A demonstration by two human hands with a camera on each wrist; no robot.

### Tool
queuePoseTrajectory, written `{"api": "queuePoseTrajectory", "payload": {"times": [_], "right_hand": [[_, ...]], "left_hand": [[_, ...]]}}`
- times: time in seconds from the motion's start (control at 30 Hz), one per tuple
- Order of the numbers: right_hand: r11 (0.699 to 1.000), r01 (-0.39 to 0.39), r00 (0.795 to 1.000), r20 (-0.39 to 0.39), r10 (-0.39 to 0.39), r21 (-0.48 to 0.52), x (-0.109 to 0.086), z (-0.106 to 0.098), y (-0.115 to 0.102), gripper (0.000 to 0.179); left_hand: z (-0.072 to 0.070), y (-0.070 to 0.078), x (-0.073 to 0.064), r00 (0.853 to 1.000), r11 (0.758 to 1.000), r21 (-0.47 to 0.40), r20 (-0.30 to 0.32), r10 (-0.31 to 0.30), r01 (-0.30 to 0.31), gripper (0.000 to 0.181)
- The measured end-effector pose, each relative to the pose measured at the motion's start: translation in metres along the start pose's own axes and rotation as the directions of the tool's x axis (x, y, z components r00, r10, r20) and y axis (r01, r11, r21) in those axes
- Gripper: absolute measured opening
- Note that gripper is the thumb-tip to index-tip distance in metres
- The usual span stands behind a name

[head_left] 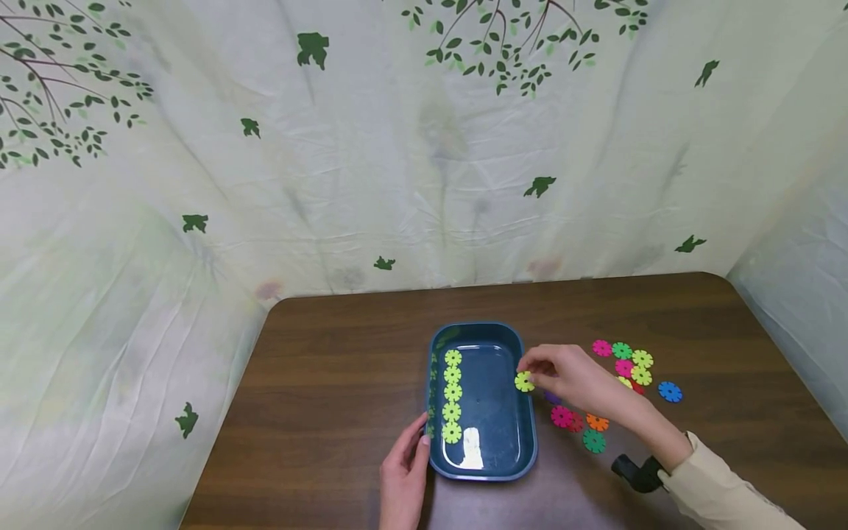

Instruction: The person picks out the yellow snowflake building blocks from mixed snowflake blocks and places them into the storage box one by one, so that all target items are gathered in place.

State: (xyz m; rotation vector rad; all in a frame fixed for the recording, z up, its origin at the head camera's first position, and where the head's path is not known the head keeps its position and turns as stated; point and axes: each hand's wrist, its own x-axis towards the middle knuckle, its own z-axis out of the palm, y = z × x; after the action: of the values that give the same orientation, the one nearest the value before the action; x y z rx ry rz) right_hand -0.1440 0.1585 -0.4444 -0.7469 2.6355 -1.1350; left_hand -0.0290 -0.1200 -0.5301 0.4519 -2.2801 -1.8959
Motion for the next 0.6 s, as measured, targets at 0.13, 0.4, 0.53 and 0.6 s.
{"api": "queuePoseTrajectory", "payload": {"times": [0.13, 0.4, 0.53, 0.6], "right_hand": [[1.0, 0.011, 0.999, 0.041, -0.011, 0.014, 0.004, 0.001, -0.005, 0.018], [1.0, -0.003, 0.987, 0.159, 0.001, 0.015, 0.015, 0.004, -0.014, 0.018], [1.0, -0.014, 0.979, 0.205, 0.009, 0.023, 0.021, 0.006, -0.017, 0.018], [1.0, -0.02, 0.975, 0.222, 0.015, 0.023, 0.023, 0.007, -0.019, 0.017]], "left_hand": [[0.0, 0.0, 0.0, 1.0, 1.0, -0.004, 0.001, 0.005, -0.005, 0.033], [0.0, 0.002, 0.0, 1.0, 1.0, 0.021, -0.003, -0.005, 0.005, 0.033], [0.0, 0.003, 0.0, 1.0, 0.999, 0.041, -0.007, -0.01, 0.01, 0.033], [0.0, 0.002, 0.0, 1.0, 0.999, 0.041, -0.008, -0.01, 0.01, 0.033]]}}
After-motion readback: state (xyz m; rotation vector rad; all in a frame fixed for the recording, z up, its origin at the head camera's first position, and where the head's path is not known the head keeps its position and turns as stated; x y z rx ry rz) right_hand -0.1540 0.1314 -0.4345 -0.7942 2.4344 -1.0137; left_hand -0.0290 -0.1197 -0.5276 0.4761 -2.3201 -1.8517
